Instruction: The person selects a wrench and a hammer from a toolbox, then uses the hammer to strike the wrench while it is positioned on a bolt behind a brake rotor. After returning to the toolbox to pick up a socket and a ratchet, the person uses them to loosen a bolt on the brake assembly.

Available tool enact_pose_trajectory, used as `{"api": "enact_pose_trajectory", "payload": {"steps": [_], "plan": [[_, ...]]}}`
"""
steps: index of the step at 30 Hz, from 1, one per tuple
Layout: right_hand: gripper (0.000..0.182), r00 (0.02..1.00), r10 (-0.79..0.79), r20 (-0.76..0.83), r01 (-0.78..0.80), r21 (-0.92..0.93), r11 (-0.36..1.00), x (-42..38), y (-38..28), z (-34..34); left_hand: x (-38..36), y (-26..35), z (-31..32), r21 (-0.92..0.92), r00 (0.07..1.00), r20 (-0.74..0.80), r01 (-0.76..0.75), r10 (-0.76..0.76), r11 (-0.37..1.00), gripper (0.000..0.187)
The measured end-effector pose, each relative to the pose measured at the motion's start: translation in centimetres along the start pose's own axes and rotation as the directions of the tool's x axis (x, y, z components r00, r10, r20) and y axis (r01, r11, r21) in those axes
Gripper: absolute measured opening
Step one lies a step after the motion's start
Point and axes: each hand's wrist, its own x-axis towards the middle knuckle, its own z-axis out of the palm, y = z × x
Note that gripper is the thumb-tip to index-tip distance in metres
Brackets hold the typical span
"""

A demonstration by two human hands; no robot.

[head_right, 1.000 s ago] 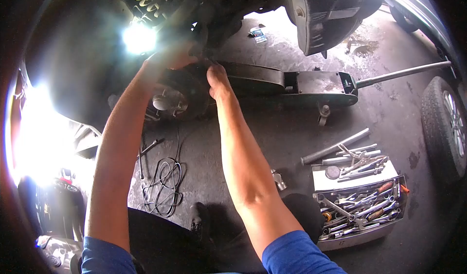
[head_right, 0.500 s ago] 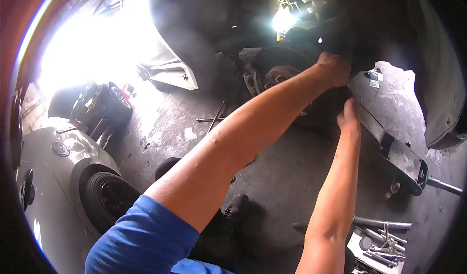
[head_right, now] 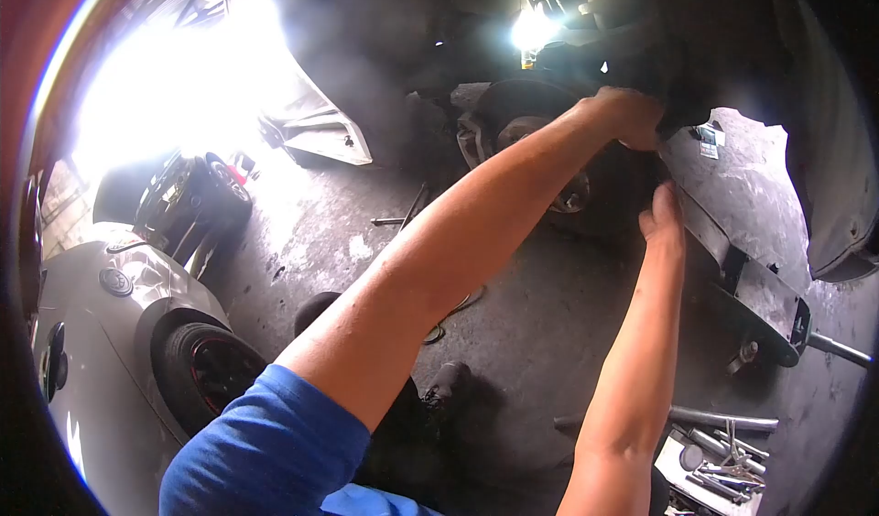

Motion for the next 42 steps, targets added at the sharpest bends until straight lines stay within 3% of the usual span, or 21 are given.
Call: {"api": "enact_pose_trajectory", "payload": {"steps": [1, 3, 5, 9, 12, 19, 21, 22, 24, 27, 28, 30, 33, 36, 37, 40, 42], "plan": [[0.04, 1.0, 0.003, -0.01, -0.003, -0.009, 1.0, -0.1, -0.1, 0.1, -0.1, 0.1, 0.0, 0.006, 1.0, -0.009, 0.018, -0.018, 1.0, 0.041], [0.042, 0.989, 0.005, 0.148, -0.004, -0.007, 1.0, 0.3, -0.4, -0.1, -0.3, 0.2, 0.0, 0.015, 0.998, -0.028, 0.058, -0.057, 0.998, 0.038], [0.04, 0.995, 0.03, 0.093, -0.031, 0.019, 0.999, 1.3, 0.2, -0.5, -0.3, 0.2, 0.2, 0.016, 0.997, -0.062, 0.045, -0.044, 0.999, 0.039], [0.042, 0.993, -0.058, 0.101, 0.056, 0.019, 0.998, 1.4, 0.8, -1.2, -0.1, -0.1, 0.6, -0.025, 0.993, -0.113, -0.041, 0.038, 0.999, 0.039], [0.041, 0.998, -0.027, 0.051, 0.026, 0.015, 1.0, 0.2, 0.0, -0.4, -0.6, 0.1, 1.1, 0.007, 0.984, -0.178, 0.029, -0.028, 1.0, 0.037], [0.039, 0.982, -0.047, 0.185, 0.046, 0.013, 0.999, 1.4, 0.3, -1.2, 0.0, 0.1, 2.1, 0.018, 0.97, -0.233, 0.082, -0.075, 0.996, 0.039], [0.039, 1.0, -0.025, 0.0, 0.025, -0.096, 0.995, 1.8, 0.3, -1.2, 0.2, 0.0, 2.5, 0.008, 0.963, -0.267, 0.048, -0.044, 0.999, 0.042], [0.039, 0.989, -0.01, -0.15, -0.017, -0.179, 0.984, 0.8, 0.1, -1.0, -0.9, 0.5, 0.6, 0.091, 0.995, -0.095, 0.023, -0.014, 0.996, 0.046], [0.04, 0.976, -0.008, -0.219, -0.033, -0.184, 0.982, -0.1, -0.3, -0.1, 1.0, -0.3, 0.5, 0.155, 0.997, 0.071, 0.02, -0.031, 0.988, 0.047], [0.04, 0.996, 0.044, 0.072, -0.046, 0.023, 0.999, -1.1, -1.4, 0.4, 0.6, 0.9, 0.0, 0.193, 0.994, -0.017, 0.112, -0.111, 0.975, 0.042], [0.034, 0.994, 0.023, 0.105, -0.035, 0.109, 0.993, -1.1, -1.6, 1.1, 0.7, 1.1, 0.3, 0.179, 0.993, -0.043, 0.12, -0.114, 0.977, 0.041], [0.031, 0.985, 0.086, 0.148, -0.115, 0.201, 0.973, -1.6, -2.2, 1.3, 0.6, 0.8, 0.7, 0.153, 0.986, -0.097, 0.15, -0.136, 0.977, 0.04], [0.03, 0.984, 0.071, 0.164, -0.111, 0.248, 0.962, -1.8, -2.2, 1.3, 1.6, -0.7, 0.6, 0.115, 0.997, 0.072, -0.042, 0.034, 0.993, 0.038], [0.047, 0.991, 0.048, 0.122, -0.066, 0.15, 0.986, 2.0, 0.3, -0.1, 0.4, 0.0, 0.9, 0.046, 0.992, -0.118, 0.038, -0.032, 0.998, 0.029], [0.048, 0.982, 0.054, 0.182, -0.089, 0.19, 0.978, -1.0, -1.7, 0.8, 0.4, 0.2, 1.1, 0.058, 0.989, -0.133, 0.068, -0.06, 0.996, 0.029], [0.05, 0.982, 0.042, 0.186, -0.078, 0.188, 0.979, -2.0, -2.3, 1.2, 0.6, 0.7, 2.1, 0.084, 0.976, -0.198, 0.112, -0.094, 0.99, 0.029], [0.037, 0.981, 0.057, 0.183, -0.102, 0.242, 0.965, -1.9, -2.1, 1.3, 0.3, 0.6, 2.3, 0.089, 0.963, -0.267, 0.071, -0.045, 0.994, 0.028]]}}
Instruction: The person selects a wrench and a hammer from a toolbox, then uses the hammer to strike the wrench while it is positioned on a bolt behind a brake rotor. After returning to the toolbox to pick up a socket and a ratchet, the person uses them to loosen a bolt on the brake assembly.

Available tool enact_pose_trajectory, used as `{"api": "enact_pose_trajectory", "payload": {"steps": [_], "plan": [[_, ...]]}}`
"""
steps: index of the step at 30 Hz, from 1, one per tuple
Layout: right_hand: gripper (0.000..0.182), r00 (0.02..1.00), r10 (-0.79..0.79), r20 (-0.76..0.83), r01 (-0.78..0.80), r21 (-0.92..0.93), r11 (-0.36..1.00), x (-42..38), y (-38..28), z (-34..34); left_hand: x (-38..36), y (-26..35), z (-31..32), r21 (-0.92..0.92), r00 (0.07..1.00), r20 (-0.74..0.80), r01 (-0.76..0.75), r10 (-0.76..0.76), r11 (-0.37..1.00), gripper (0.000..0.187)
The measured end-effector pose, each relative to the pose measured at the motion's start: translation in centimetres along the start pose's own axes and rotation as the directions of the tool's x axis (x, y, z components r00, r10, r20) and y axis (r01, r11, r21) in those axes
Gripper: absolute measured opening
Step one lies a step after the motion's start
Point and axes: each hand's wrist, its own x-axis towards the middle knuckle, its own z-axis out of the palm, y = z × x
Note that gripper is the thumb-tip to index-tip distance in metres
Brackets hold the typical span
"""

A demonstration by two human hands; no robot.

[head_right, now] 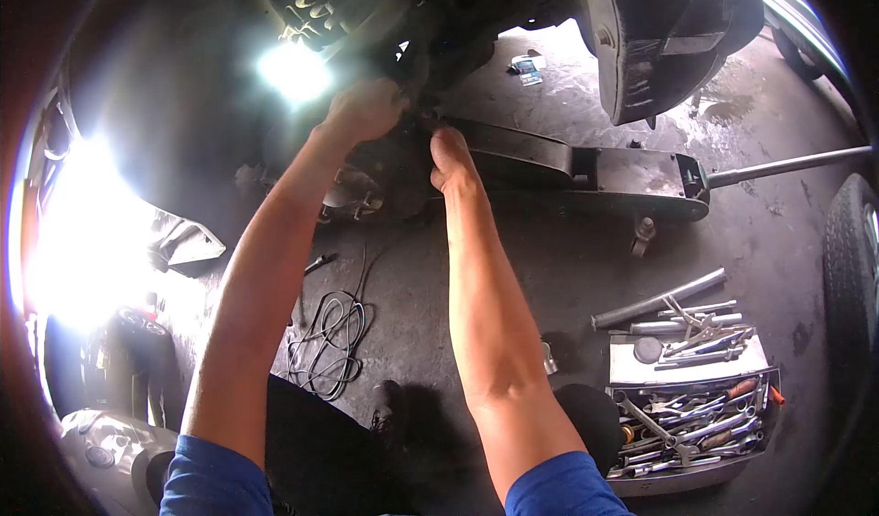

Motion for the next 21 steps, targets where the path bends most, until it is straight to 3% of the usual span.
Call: {"api": "enact_pose_trajectory", "payload": {"steps": [3, 6, 12, 14, 16, 18, 20, 21], "plan": [[0.031, 1.0, 0.004, -0.031, -0.004, -0.007, 1.0, 0.6, 0.1, -0.5, 0.2, -0.7, -1.4, -0.155, 0.98, 0.187, -0.042, 0.071, 0.987, 0.028], [0.031, 1.0, -0.001, -0.02, 0.001, -0.011, 1.0, 1.2, 0.7, -0.9, 0.0, 0.1, -0.9, 0.002, 0.997, 0.082, 0.012, -0.012, 1.0, 0.027], [0.035, 0.994, -0.065, -0.093, 0.052, -0.131, 0.99, 1.7, 1.2, -0.3, 4.0, -4.5, 3.5, 0.105, 0.973, -0.204, -0.09, 0.11, 0.99, 0.027], [0.037, 0.985, -0.117, -0.13, 0.09, -0.2, 0.976, 2.5, 2.1, -0.3, 3.2, -5.6, 2.1, -0.165, 0.963, -0.267, -0.09, 0.043, 0.982, 0.029], [0.04, 0.972, -0.176, -0.158, 0.125, -0.288, 0.949, 2.1, 2.9, -0.1, 1.8, -6.5, 0.1, -0.259, 0.952, -0.306, -0.103, 0.019, 0.96, 0.031], [0.044, 0.948, -0.258, -0.184, 0.174, -0.377, 0.91, 1.3, 2.7, 0.3, 0.7, -6.8, -1.8, -0.178, 0.933, -0.353, -0.14, 0.07, 0.974, 0.032], [0.042, 0.91, -0.328, -0.253, 0.199, -0.427, 0.882, -1.8, 0.7, 2.1, 0.7, -7.8, -0.4, -0.245, 0.887, -0.462, -0.152, 0.022, 0.958, 0.033], [0.039, 0.885, -0.339, -0.321, 0.204, -0.388, 0.899, 1.9, 3.2, -1.5, 1.1, -9.2, 0.7, -0.279, 0.865, -0.501, -0.19, 0.026, 0.941, 0.034]]}}
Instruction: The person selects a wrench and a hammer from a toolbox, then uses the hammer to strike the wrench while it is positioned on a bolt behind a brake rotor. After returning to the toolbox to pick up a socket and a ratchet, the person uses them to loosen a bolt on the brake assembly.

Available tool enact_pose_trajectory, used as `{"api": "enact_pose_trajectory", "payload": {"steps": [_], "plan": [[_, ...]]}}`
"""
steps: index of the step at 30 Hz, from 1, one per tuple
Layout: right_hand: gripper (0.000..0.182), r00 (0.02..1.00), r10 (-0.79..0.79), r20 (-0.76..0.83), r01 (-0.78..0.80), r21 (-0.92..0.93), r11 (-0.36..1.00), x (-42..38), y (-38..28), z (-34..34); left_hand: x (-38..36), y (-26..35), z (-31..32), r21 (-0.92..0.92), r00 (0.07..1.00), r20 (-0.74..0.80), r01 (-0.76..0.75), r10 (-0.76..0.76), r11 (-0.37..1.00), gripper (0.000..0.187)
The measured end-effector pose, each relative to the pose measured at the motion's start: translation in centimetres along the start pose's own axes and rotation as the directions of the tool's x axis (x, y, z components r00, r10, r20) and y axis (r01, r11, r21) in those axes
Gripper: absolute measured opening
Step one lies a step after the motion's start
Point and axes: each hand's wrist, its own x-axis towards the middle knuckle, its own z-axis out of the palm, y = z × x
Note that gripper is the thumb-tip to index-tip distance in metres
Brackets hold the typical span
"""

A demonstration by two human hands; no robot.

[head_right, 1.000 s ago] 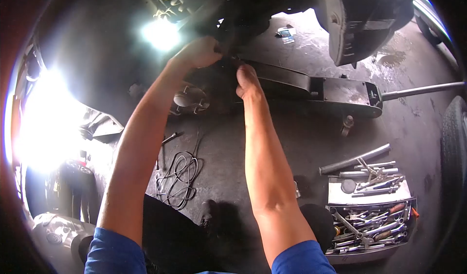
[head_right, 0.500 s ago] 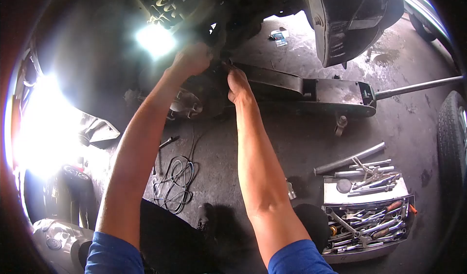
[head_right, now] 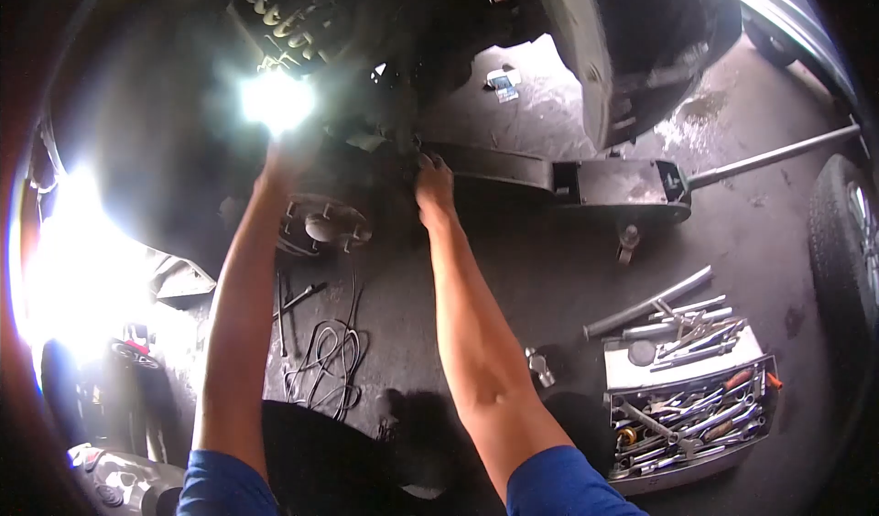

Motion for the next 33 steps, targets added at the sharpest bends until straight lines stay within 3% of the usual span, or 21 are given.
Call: {"api": "enact_pose_trajectory", "payload": {"steps": [1, 3, 5, 7, 8, 10, 11, 12, 15, 18, 21, 23, 25, 28, 33], "plan": [[0.037, 0.999, -0.018, 0.027, 0.016, 0.056, 0.998, 2.0, 2.7, -1.7, -0.3, -1.7, 0.7, -0.049, 0.999, -0.041, -0.021, 0.019, 0.999, 0.035], [0.041, 0.981, 0.077, 0.178, -0.107, 0.166, 0.98, 2.9, 2.3, -4.0, -1.2, 0.0, 0.2, 0.058, 0.996, -0.078, 0.04, -0.036, 0.998, 0.035], [0.05, 0.998, 0.052, -0.041, -0.057, -0.14, 0.989, 1.7, 0.8, -3.2, -1.4, 1.5, -0.4, 0.156, 0.986, -0.045, 0.164, -0.159, 0.974, 0.035], [0.049, 0.992, 0.1, -0.071, -0.11, -0.153, 0.982, 2.9, 1.4, -3.7, -0.9, 3.5, -1.3, 0.182, 0.95, 0.04, 0.296, -0.308, 0.938, 0.035], [0.05, 0.99, 0.113, -0.086, -0.125, -0.158, 0.979, 3.9, 1.1, -3.9, -0.9, 3.4, -0.9, 0.158, 0.963, 0.016, 0.263, -0.269, 0.952, 0.035], [0.052, 0.995, 0.086, 0.053, -0.083, -0.055, 0.995, 4.2, -2.4, -4.2, -1.0, 2.2, -0.1, 0.117, 0.981, -0.043, 0.194, -0.19, 0.974, 0.036], [0.053, 0.994, -0.087, -0.071, 0.076, -0.145, 0.987, 0.9, -6.8, -1.3, -1.1, 2.4, -0.5, 0.087, 0.977, -0.037, 0.211, -0.208, 0.974, 0.035], [0.055, 0.988, -0.151, -0.004, 0.143, -0.291, 0.946, -1.2, -10.8, -0.5, -1.1, 3.1, -1.2, 0.052, 0.974, -0.032, 0.226, -0.225, 0.973, 0.034], [0.048, 0.903, -0.413, 0.12, 0.422, -0.433, 0.797, -3.7, -16.4, 3.2, -1.6, 3.3, -1.8, -0.109, 0.976, -0.111, 0.176, -0.188, 0.978, 0.029], [0.035, 0.867, -0.487, 0.108, 0.463, -0.537, 0.705, -2.8, -14.9, 3.0, -2.4, 3.2, -2.2, -0.185, 0.975, -0.169, 0.113, -0.145, 0.976, 0.024], [0.023, 0.902, -0.431, 0.02, 0.39, -0.463, 0.796, -2.2, -11.5, 1.8, -2.3, 3.6, -1.9, -0.33, 0.952, -0.288, 0.008, -0.109, 0.944, 0.021], [0.026, 0.911, -0.41, -0.033, 0.331, -0.534, 0.778, -1.8, -10.3, 1.1, -2.5, 4.5, -2.0, -0.492, 0.911, -0.397, -0.114, -0.106, 0.863, 0.016], [0.029, 0.868, -0.496, -0.041, 0.331, -0.698, 0.636, -1.3, -9.7, 1.1, -3.8, 6.5, -2.7, -0.744, 0.934, -0.296, -0.094, -0.2, 0.662, 0.02], [0.035, 0.872, -0.487, 0.04, 0.318, -0.804, 0.503, -0.4, -8.9, 0.3, -6.3, 9.4, -1.9, -0.862, 0.967, -0.198, -0.093, -0.161, 0.499, 0.021], [0.035, 0.914, -0.399, 0.071, 0.275, -0.832, 0.482, -2.1, -7.8, -0.6, -9.2, 11.3, -0.4, -0.946, 0.999, -0.015, 0.001, -0.048, 0.325, 0.024]]}}
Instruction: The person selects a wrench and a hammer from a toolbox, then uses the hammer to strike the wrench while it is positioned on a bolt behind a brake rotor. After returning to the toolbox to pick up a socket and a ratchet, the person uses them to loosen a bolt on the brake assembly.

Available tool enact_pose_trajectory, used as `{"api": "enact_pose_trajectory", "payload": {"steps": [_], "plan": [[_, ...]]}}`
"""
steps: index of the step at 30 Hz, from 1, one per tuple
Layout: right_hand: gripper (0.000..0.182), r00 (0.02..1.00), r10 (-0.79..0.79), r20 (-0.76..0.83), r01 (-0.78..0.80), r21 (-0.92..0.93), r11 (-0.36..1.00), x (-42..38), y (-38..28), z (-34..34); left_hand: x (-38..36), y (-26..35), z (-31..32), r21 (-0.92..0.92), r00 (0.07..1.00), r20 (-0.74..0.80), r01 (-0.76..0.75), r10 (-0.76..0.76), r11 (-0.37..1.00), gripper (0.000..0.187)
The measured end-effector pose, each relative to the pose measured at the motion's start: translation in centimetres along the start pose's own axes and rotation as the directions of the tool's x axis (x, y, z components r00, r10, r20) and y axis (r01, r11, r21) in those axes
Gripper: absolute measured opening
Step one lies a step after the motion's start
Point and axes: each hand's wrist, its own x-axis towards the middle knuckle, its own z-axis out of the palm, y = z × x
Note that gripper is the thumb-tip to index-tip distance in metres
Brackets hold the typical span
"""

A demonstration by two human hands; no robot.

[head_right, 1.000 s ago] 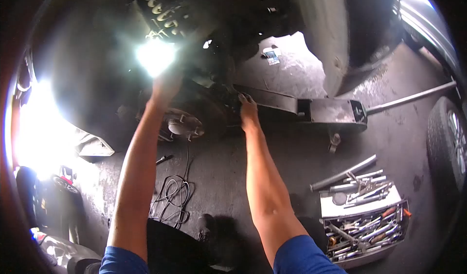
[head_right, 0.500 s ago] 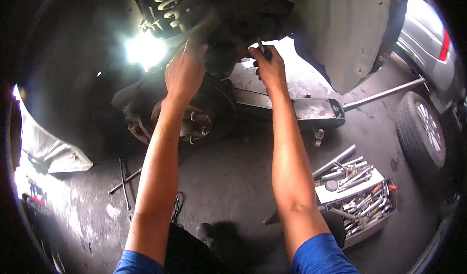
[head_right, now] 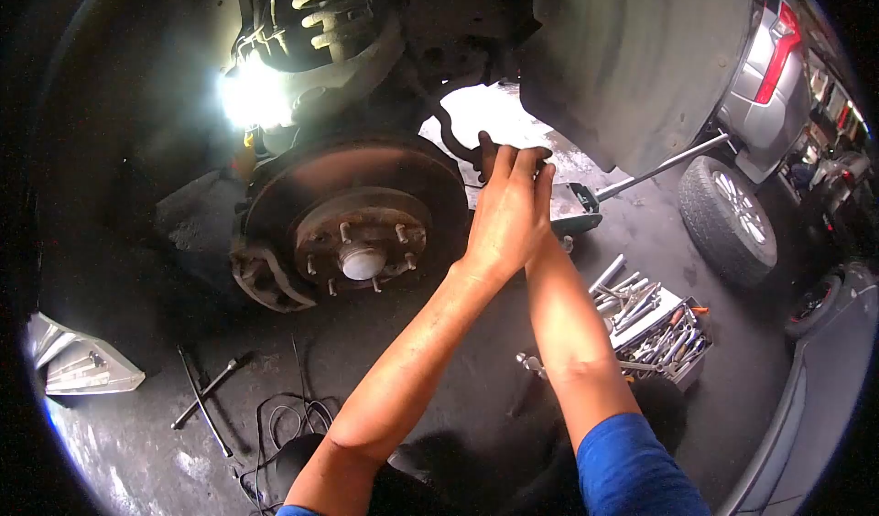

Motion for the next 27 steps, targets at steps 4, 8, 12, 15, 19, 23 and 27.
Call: {"api": "enact_pose_trajectory", "payload": {"steps": [4, 8, 12, 15, 19, 23, 27], "plan": [[0.036, 0.999, 0.006, 0.05, -0.007, 0.021, 1.0, -1.6, 1.4, 0.3, 0.1, -1.0, 0.0, -0.039, 1.0, -0.017, -0.001, 0.001, 0.999, 0.022], [0.036, 0.998, -0.025, 0.061, 0.022, 0.056, 0.998, -0.8, 2.8, 1.7, -0.5, -1.7, 0.3, -0.049, 0.999, 0.034, 0.008, -0.006, 0.999, 0.022], [0.037, 0.994, -0.051, 0.093, 0.042, 0.103, 0.994, -0.4, 3.7, 3.1, -1.4, -2.0, 0.0, 0.015, 0.996, 0.091, 0.005, -0.007, 1.0, 0.022], [0.038, 0.989, -0.082, 0.122, 0.065, 0.139, 0.988, 0.1, 3.9, 3.9, -2.3, -2.6, 0.2, 0.043, 0.989, 0.145, 0.038, -0.044, 0.998, 0.022], [0.039, 0.981, -0.115, 0.154, 0.094, 0.14, 0.986, 0.3, 4.7, 4.2, -3.9, -3.7, 0.2, 0.069, 0.97, 0.235, 0.048, -0.063, 0.996, 0.02], [0.041, 0.973, -0.071, 0.22, 0.042, 0.134, 0.99, 1.0, 5.3, 3.2, -5.8, -5.6, -1.9, 0.175, 0.631, 0.754, 0.073, -0.181, 0.982, 0.022], [0.042, 0.955, 0.038, 0.295, -0.022, -0.057, 0.998, 0.5, 4.8, 1.8, -9.2, -7.0, -0.3, 0.17, 0.198, 0.957, 0.216, -0.213, 0.962, 0.029]]}}
